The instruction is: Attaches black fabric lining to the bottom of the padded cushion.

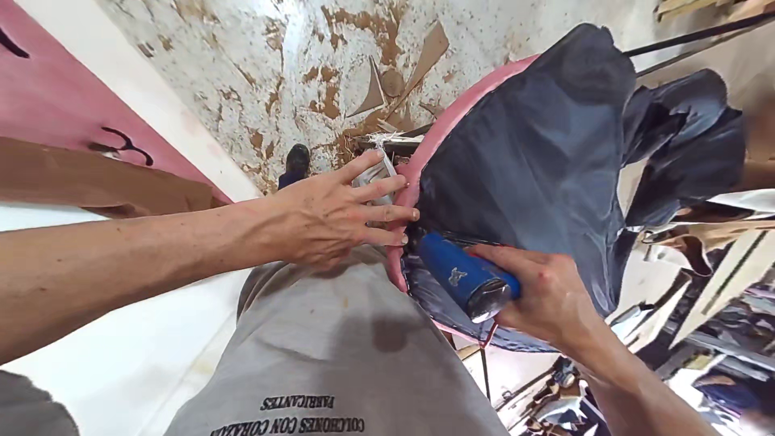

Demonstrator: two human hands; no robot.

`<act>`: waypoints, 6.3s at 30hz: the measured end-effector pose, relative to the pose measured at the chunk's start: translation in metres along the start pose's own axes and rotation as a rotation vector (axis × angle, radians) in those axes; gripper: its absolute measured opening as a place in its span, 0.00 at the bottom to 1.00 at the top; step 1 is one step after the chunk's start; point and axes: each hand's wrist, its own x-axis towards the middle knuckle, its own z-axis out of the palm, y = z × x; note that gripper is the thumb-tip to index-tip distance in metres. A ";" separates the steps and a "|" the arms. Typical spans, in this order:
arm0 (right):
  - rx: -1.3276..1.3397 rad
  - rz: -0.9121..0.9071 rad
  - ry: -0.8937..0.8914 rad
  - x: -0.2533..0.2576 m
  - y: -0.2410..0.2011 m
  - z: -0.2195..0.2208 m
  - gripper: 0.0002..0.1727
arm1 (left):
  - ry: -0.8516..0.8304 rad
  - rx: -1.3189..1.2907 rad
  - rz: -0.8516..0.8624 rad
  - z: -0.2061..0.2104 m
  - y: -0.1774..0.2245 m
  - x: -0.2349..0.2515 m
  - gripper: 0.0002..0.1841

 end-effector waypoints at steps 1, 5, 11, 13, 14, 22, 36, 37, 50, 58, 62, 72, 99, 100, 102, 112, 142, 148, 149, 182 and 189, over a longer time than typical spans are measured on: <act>0.002 -0.002 0.001 0.000 0.000 0.001 0.23 | 0.003 -0.003 -0.001 0.000 0.000 0.000 0.36; 0.000 -0.015 0.007 0.002 0.001 0.003 0.24 | 0.002 -0.011 -0.016 0.000 0.001 -0.001 0.36; 0.036 0.027 0.092 -0.013 0.006 -0.017 0.24 | 0.052 -0.015 -0.008 0.008 0.000 -0.001 0.33; 0.020 0.052 0.114 -0.020 0.013 -0.033 0.24 | 0.196 -0.052 -0.034 0.012 0.006 0.000 0.25; -0.009 0.062 0.124 -0.023 0.017 -0.039 0.24 | 0.298 -0.060 -0.064 0.013 0.012 0.002 0.22; -0.134 0.044 0.082 -0.014 0.031 -0.052 0.24 | 0.244 0.015 -0.312 0.022 0.028 0.045 0.29; -0.020 -0.040 0.047 0.019 0.025 -0.047 0.23 | 0.618 -0.379 -0.408 0.000 0.011 0.030 0.16; 0.001 -0.023 0.073 0.015 0.027 -0.049 0.23 | 0.689 -0.436 -0.509 -0.002 0.017 0.036 0.13; 0.223 -0.031 0.202 -0.025 0.043 -0.037 0.24 | 0.630 -0.449 -1.025 0.011 0.053 0.085 0.16; 0.185 -0.045 0.188 -0.019 0.044 -0.039 0.23 | 0.624 -0.582 -1.166 0.012 0.056 0.087 0.13; 0.140 -0.044 0.156 -0.008 0.038 -0.043 0.22 | 0.651 -0.633 -1.229 0.012 0.055 0.087 0.12; 0.030 -0.035 0.092 0.029 0.028 -0.033 0.20 | 0.708 -0.950 -1.340 0.032 0.051 0.076 0.18; -0.071 -0.081 0.052 0.030 0.027 -0.056 0.23 | 0.606 -1.071 -1.238 0.038 0.066 0.073 0.42; -0.079 -0.083 0.046 0.030 0.027 -0.054 0.23 | 0.584 -1.041 -1.264 0.039 0.066 0.076 0.41; -0.080 -0.096 0.029 0.032 0.026 -0.048 0.24 | 0.550 -1.003 -1.287 0.040 0.065 0.079 0.34; -0.062 -0.141 -0.028 0.042 0.024 -0.036 0.23 | 0.548 -0.973 -1.170 0.043 0.068 0.071 0.26; -0.033 -0.145 -0.040 0.031 0.017 -0.029 0.23 | 0.459 -1.374 -1.000 0.060 0.075 0.053 0.29; -0.080 -0.069 0.035 0.008 0.019 -0.040 0.25 | 0.444 -1.491 -0.883 0.059 0.072 0.041 0.32; -0.041 -0.017 0.086 -0.010 0.020 -0.050 0.26 | 0.452 -1.510 -0.844 0.059 0.071 0.036 0.32; 0.229 1.205 0.955 -0.065 -0.088 0.149 0.18 | 0.115 -0.157 0.352 -0.005 -0.030 0.075 0.13; 0.263 1.086 1.216 0.057 -0.156 0.180 0.09 | -0.073 -0.131 0.620 -0.019 -0.050 0.097 0.14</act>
